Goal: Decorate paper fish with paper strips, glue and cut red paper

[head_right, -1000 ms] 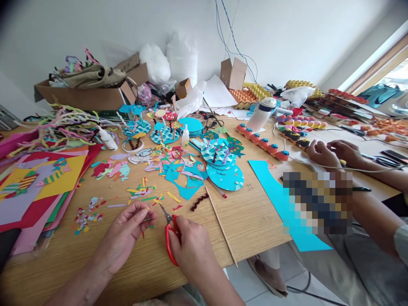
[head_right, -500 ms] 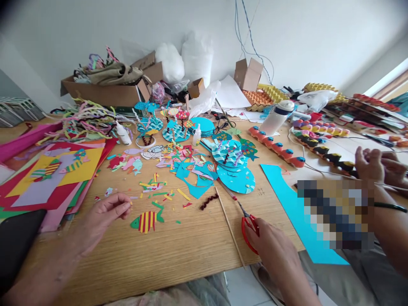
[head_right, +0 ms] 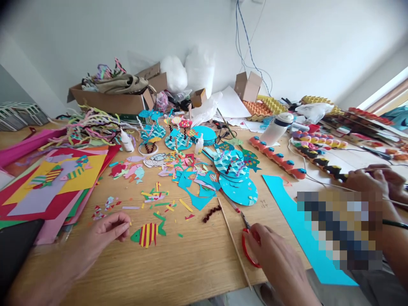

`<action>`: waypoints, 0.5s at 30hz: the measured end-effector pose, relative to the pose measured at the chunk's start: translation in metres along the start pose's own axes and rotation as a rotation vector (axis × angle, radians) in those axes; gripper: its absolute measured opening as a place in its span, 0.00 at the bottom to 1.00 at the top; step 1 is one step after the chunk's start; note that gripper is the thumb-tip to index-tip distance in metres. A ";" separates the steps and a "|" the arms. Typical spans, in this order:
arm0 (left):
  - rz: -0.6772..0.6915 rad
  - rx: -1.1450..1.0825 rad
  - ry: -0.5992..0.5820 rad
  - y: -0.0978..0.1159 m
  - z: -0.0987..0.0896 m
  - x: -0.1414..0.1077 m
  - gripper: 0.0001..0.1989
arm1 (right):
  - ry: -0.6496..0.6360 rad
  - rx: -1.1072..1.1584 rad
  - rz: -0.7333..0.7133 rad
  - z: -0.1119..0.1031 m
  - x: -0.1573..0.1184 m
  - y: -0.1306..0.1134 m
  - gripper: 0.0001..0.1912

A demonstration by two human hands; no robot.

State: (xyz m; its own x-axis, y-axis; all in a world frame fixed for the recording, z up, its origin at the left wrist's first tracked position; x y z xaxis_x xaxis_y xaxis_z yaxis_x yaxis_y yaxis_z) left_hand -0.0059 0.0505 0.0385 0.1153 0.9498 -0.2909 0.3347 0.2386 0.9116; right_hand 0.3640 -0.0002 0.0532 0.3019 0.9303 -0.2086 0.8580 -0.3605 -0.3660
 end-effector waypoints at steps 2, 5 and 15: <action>-0.003 -0.024 -0.021 -0.005 -0.001 0.005 0.11 | 0.031 0.155 -0.112 -0.002 0.003 -0.025 0.11; 0.010 -0.056 -0.036 -0.011 -0.003 0.009 0.13 | 0.000 0.438 -0.293 0.004 0.023 -0.070 0.12; 0.241 0.105 -0.044 -0.015 -0.012 0.002 0.13 | 0.216 0.715 -0.186 0.029 0.193 -0.157 0.19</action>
State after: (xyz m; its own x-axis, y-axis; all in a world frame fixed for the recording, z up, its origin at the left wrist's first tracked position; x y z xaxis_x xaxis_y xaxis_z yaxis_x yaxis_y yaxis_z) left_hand -0.0219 0.0511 0.0275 0.2433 0.9663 -0.0838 0.3879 -0.0178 0.9215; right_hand 0.2751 0.2338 0.0441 0.3164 0.9461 0.0686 0.4472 -0.0850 -0.8904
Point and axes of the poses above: each hand's wrist, its own x-axis towards the middle knuckle, its own z-axis out of the palm, y = z × x, the point moved 2 cm from there along x, towards the middle knuckle, and after that the axes turned 13 degrees about x, right-handed, at the moved point
